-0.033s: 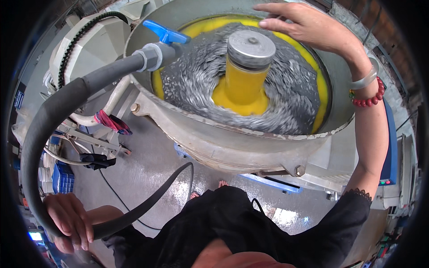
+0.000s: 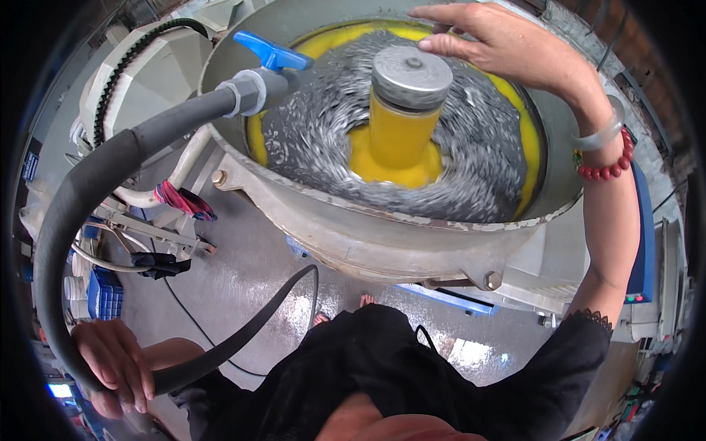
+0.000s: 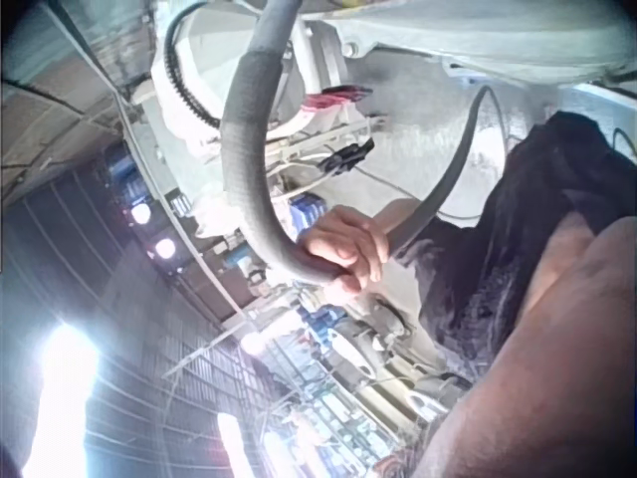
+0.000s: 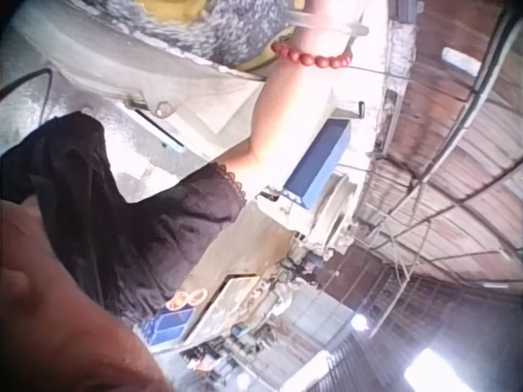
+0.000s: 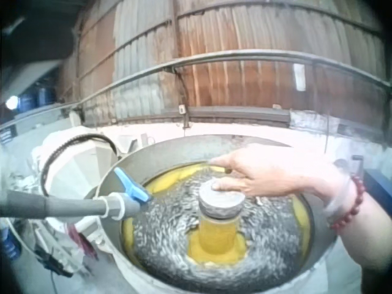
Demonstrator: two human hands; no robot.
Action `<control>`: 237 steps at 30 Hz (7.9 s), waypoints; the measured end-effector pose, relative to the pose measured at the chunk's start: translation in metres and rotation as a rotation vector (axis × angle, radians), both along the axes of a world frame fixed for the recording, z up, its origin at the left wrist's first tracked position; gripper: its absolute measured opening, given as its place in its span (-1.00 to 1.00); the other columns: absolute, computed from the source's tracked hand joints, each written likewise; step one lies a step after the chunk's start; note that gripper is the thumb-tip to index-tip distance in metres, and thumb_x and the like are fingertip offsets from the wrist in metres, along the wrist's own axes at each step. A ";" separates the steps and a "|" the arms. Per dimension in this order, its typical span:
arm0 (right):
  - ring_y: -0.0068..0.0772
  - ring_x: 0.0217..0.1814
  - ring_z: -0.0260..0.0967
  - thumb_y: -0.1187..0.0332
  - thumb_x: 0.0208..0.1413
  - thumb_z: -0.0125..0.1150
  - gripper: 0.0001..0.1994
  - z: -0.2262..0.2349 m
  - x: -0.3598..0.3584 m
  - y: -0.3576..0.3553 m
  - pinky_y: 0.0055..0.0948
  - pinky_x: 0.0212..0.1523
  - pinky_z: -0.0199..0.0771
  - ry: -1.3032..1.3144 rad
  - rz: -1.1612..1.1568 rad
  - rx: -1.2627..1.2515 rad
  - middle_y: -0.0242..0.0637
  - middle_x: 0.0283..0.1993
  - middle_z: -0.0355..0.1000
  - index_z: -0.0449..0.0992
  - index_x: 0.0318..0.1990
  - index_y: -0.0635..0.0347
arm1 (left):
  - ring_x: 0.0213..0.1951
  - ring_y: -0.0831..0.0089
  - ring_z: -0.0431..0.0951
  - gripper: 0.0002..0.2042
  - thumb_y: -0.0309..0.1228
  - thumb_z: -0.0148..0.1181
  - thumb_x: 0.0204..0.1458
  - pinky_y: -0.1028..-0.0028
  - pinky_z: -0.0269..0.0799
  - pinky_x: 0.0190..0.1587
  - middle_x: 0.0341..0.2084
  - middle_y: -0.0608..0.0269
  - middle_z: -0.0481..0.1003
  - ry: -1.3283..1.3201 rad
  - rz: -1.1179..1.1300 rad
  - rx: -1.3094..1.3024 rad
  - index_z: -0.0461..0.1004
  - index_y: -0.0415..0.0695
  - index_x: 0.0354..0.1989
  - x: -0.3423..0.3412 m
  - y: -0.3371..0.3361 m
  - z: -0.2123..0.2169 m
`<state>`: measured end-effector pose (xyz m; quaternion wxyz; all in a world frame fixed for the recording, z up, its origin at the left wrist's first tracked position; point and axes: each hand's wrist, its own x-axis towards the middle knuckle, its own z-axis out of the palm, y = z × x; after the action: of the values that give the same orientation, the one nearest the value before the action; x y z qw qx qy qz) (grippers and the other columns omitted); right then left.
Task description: The person uses a hose to spray water into a rotating industrial machine containing a mop-like material. They repeatedly direct the water stream into the machine's interior and occasionally adjust the hose position.
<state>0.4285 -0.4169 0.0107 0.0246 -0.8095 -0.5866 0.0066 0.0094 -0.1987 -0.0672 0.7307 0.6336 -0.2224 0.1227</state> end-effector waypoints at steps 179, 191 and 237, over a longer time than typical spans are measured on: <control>-0.04 -0.04 0.52 0.45 0.27 0.04 -0.76 -0.097 0.119 -0.063 -0.22 -0.28 0.74 0.940 -0.118 0.996 0.13 -0.03 0.42 0.22 0.02 0.30 | -0.81 0.71 0.06 -0.75 -0.23 0.13 0.20 0.61 0.08 -0.71 -0.78 0.52 0.12 0.352 0.854 0.058 0.32 -0.13 -0.12 0.183 -0.033 -0.082; -0.50 -0.25 0.47 0.26 0.23 0.16 -0.76 -0.110 0.092 -0.061 -0.47 -0.44 0.66 0.852 -0.300 -0.342 -0.27 -0.17 0.46 0.44 -0.08 0.22 | -0.78 0.75 0.08 -0.70 -0.24 0.22 0.15 0.63 0.03 -0.73 -0.75 0.52 0.12 0.339 0.827 0.009 0.36 -0.18 -0.11 0.176 -0.029 -0.082; -0.34 0.11 0.38 0.34 0.10 0.30 -0.36 -0.098 0.056 0.161 -0.39 0.01 0.50 0.160 0.622 0.104 -0.12 0.23 0.29 0.19 0.32 0.14 | -0.70 0.45 0.50 -0.23 -0.58 0.19 0.06 0.48 0.50 -0.53 -0.71 0.25 0.42 -0.187 -0.174 -0.210 -0.28 -0.58 0.24 0.082 0.054 -0.051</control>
<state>0.4844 -0.2557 -0.0872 0.1087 -0.5861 -0.8015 0.0474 0.0915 -0.1447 -0.1180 0.7768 0.5180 -0.3297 0.1399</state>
